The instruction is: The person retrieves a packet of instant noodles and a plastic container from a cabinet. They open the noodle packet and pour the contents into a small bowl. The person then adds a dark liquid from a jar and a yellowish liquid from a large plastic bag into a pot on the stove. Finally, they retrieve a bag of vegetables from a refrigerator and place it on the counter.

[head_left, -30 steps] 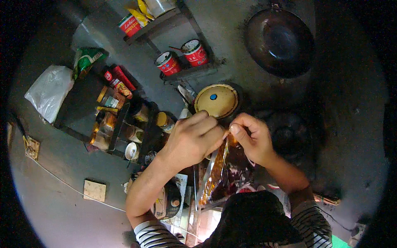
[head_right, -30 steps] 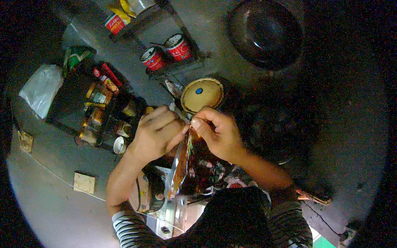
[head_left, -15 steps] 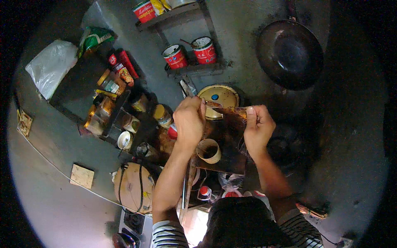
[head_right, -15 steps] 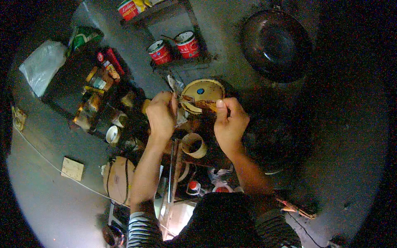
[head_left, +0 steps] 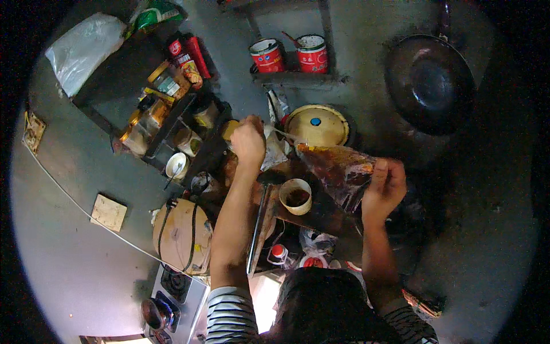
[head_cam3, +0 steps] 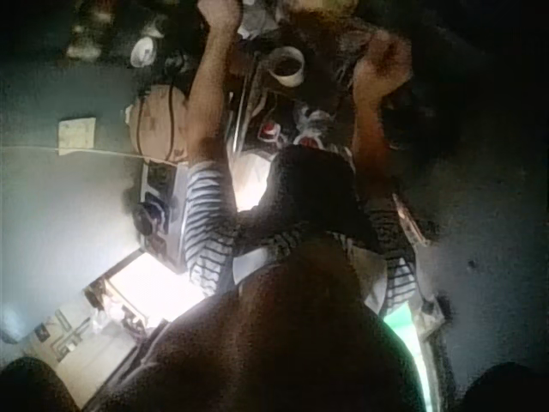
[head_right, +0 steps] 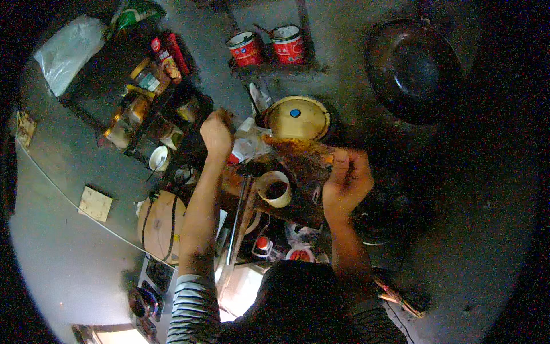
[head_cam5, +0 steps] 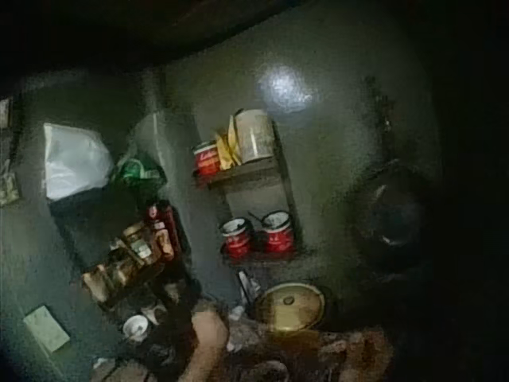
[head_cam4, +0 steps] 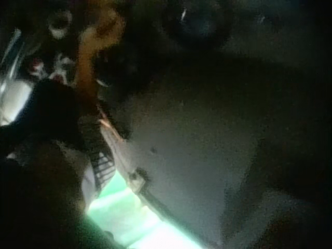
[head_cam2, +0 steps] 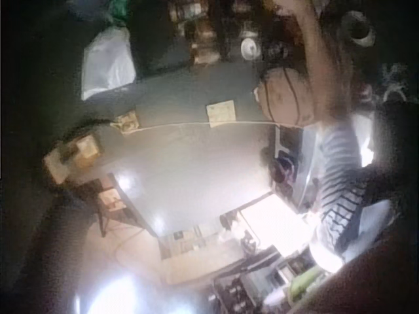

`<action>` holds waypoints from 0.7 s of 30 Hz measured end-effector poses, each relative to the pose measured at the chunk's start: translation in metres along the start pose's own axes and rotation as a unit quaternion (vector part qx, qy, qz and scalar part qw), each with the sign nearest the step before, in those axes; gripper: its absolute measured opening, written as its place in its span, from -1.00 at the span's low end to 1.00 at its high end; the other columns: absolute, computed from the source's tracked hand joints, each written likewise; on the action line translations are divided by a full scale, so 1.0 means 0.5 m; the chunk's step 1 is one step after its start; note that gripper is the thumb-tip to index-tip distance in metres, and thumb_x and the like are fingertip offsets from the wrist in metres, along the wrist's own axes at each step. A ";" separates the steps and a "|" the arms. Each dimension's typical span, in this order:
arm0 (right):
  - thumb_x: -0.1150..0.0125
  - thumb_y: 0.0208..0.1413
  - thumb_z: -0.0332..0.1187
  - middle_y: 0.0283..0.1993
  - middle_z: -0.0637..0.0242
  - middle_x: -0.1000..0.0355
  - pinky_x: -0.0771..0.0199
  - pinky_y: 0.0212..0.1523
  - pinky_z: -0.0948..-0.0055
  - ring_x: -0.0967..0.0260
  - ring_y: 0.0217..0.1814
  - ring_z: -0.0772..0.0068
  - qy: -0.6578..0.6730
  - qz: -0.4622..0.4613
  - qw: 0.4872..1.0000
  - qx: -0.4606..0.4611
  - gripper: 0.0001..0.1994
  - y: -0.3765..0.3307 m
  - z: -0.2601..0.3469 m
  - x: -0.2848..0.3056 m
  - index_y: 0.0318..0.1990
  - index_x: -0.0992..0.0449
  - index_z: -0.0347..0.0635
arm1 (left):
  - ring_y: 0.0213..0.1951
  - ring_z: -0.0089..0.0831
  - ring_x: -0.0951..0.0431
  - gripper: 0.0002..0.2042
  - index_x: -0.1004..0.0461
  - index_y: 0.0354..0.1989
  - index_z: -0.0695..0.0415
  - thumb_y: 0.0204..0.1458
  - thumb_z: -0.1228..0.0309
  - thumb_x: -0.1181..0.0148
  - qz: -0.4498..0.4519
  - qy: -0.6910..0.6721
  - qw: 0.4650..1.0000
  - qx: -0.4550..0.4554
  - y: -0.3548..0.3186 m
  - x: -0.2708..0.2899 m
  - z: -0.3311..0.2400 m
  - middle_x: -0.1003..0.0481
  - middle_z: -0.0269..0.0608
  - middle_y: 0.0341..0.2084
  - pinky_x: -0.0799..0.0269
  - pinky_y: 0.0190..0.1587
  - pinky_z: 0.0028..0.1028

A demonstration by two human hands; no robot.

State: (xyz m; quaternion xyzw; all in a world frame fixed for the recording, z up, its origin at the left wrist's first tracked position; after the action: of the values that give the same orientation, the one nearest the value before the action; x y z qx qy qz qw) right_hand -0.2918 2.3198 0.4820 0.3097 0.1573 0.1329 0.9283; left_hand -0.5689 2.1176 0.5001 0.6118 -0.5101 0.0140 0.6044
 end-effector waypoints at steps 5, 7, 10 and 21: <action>-0.03 0.16 -0.31 -0.52 0.40 -0.34 -0.26 -0.41 0.57 -0.22 -0.45 0.59 -0.019 -0.001 1.000 -0.015 -0.80 0.000 -0.004 0.007 -0.44 -0.36 -0.24 | -0.45 0.03 -0.49 -0.86 -0.47 -0.47 0.19 -0.06 0.45 0.03 0.036 0.078 0.996 0.006 0.013 -0.079 0.121 -0.47 0.05 -0.55 -0.40 -0.34 -0.12; -0.02 0.16 -0.30 -0.50 0.39 -0.34 -0.26 -0.40 0.56 -0.22 -0.45 0.59 -0.038 -0.008 0.999 -0.005 -0.79 0.000 -0.005 0.007 -0.43 -0.36 -0.24 | -0.44 0.01 -0.50 -0.85 -0.46 -0.47 0.19 -0.04 0.43 0.04 0.029 0.079 0.996 -0.017 0.023 -0.076 0.094 -0.48 0.05 -0.54 -0.41 -0.33 -0.11; -0.02 0.16 -0.31 -0.50 0.38 -0.34 -0.26 -0.40 0.56 -0.21 -0.45 0.59 -0.022 -0.003 1.000 -0.017 -0.80 -0.012 -0.032 0.001 -0.43 -0.37 -0.24 | -0.42 0.01 -0.52 -0.83 -0.49 -0.45 0.19 -0.02 0.42 0.04 0.054 0.116 0.992 0.019 0.039 -0.091 0.102 -0.50 0.03 -0.51 -0.44 -0.31 -0.16; -0.03 0.16 -0.31 -0.52 0.39 -0.33 -0.28 -0.40 0.53 -0.23 -0.48 0.55 -0.021 0.062 0.997 -0.036 -0.79 -0.024 -0.050 -0.059 -0.44 -0.36 -0.25 | -0.49 -0.52 -0.44 -0.68 -0.41 -0.28 0.11 0.11 0.08 -0.01 0.059 -0.764 0.476 0.432 -0.225 -0.231 0.178 -0.45 -0.32 -0.49 -0.36 -0.48 -0.57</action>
State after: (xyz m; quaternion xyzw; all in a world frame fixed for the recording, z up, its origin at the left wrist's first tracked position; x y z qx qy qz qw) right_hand -0.3265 2.3138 0.4617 0.2877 0.1129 0.1894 0.9320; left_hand -0.6056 2.0924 0.3215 0.5330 -0.7343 -0.2047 -0.3673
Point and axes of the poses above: each hand's wrist, its own y-axis towards the middle knuckle, its own x-axis out of the back of the hand, z = x × y, the point moved 10 cm from there along y, towards the middle knuckle
